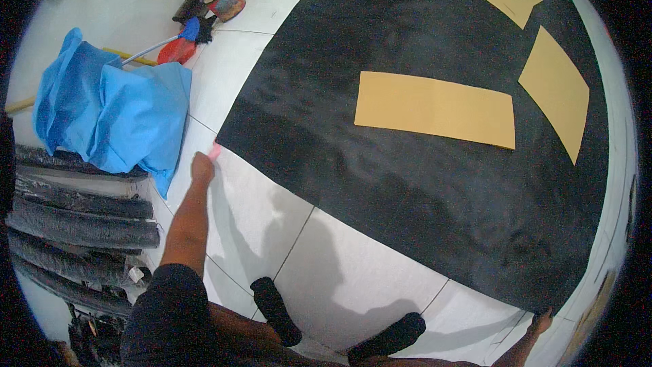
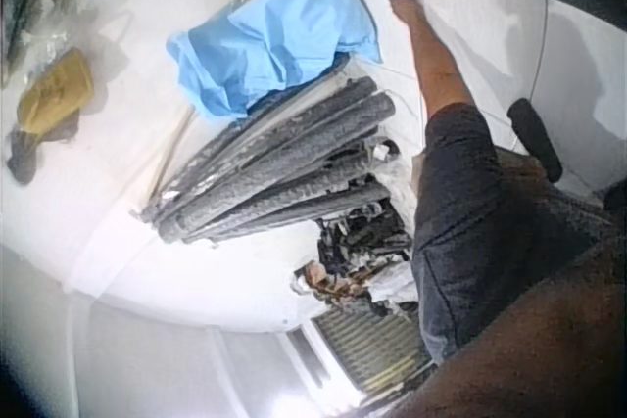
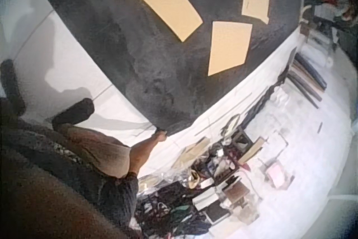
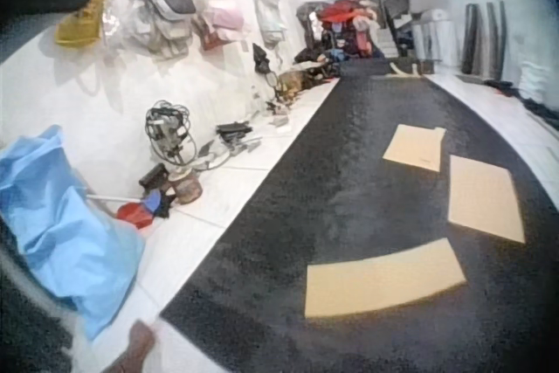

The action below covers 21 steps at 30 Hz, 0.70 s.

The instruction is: The person uses a small knife to cut rectangular and square pieces from a large black fabric sheet laid out on the floor. They position the fabric, trace the shapes, and cut them out, then move the fabric to a new position to continue cutting more pieces.

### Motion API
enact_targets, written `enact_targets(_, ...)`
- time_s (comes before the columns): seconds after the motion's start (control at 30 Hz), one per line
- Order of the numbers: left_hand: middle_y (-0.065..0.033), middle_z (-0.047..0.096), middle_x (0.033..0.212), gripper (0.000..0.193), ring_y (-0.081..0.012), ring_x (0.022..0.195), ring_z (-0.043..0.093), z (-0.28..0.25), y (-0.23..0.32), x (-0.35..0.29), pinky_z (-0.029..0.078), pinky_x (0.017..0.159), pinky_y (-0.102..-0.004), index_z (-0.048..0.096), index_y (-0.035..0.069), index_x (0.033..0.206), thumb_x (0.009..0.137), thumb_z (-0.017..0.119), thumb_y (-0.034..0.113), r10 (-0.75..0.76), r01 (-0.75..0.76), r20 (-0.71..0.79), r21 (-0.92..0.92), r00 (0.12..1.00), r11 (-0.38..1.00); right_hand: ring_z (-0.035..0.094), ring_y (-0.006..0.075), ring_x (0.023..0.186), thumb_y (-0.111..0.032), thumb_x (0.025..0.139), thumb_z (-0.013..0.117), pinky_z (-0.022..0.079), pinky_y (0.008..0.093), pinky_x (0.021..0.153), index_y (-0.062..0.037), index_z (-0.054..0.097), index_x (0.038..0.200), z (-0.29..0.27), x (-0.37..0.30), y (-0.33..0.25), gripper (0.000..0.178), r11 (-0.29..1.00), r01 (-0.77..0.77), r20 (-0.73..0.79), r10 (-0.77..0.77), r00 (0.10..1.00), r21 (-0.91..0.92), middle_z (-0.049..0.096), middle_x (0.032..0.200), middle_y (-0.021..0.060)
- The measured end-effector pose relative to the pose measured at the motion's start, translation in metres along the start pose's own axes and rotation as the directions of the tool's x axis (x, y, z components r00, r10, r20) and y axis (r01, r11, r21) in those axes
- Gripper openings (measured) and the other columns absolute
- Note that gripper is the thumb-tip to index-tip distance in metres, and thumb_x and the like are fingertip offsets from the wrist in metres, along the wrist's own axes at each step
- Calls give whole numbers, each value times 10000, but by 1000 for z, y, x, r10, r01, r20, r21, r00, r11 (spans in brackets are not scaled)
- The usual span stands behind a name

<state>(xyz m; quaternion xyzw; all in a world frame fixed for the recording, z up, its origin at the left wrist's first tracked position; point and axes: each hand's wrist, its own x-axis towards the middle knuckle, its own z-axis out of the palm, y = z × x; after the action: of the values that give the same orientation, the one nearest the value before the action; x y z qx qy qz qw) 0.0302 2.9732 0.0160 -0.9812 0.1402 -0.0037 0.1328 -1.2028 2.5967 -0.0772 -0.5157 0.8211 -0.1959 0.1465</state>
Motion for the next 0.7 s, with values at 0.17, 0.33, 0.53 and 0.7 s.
enact_targets(0.17, -218, 629, 1038, 191, -389, 942, 657, -48, 21, 72, 550, 801, -504, 564, -8, 1060, 953, 479, 126, 108, -89, -230, 93, 967, 992, 647, 399, 881, -350, 807, 735, 525, 458, 763, -76, 603, 1269, -80, -43, 37, 554, 975, -223, -179, 216, 960, -14, 664, 1005, 239)
enact_targets(0.33, -99, 608, 1020, 200, -268, 963, 627, -56, -112, 22, 527, 819, -421, 586, 61, 1084, 955, 472, 164, 343, -242, -91, 543, 935, 804, 646, 416, 927, -378, 878, 637, 517, 478, 777, -47, 600, 1263, -3, -14, -14, 509, 956, -34, 8, 38, 999, -291, 670, 1067, 228)
enact_targets(0.53, -156, 597, 1135, 290, -328, 1049, 600, 38, 18, 29, 489, 882, -460, 658, 60, 1116, 955, 475, 217, 386, -387, 34, 33, 922, 921, 630, 406, 902, -277, 863, 642, 518, 477, 758, -43, 557, 1299, -128, -45, 13, 503, 906, -417, -121, 423, 898, 72, 636, 1089, 249)
enact_targets(0.7, -258, 618, 1091, 435, -421, 1079, 592, 16, -8, 3, 473, 959, -457, 651, 38, 1188, 877, 552, 325, 20, -14, 128, -47, 992, 999, 613, 388, 900, -280, 888, 613, 505, 452, 753, -48, 514, 1361, -103, -46, 22, 536, 947, -118, -56, 106, 993, -298, 615, 1097, 264)
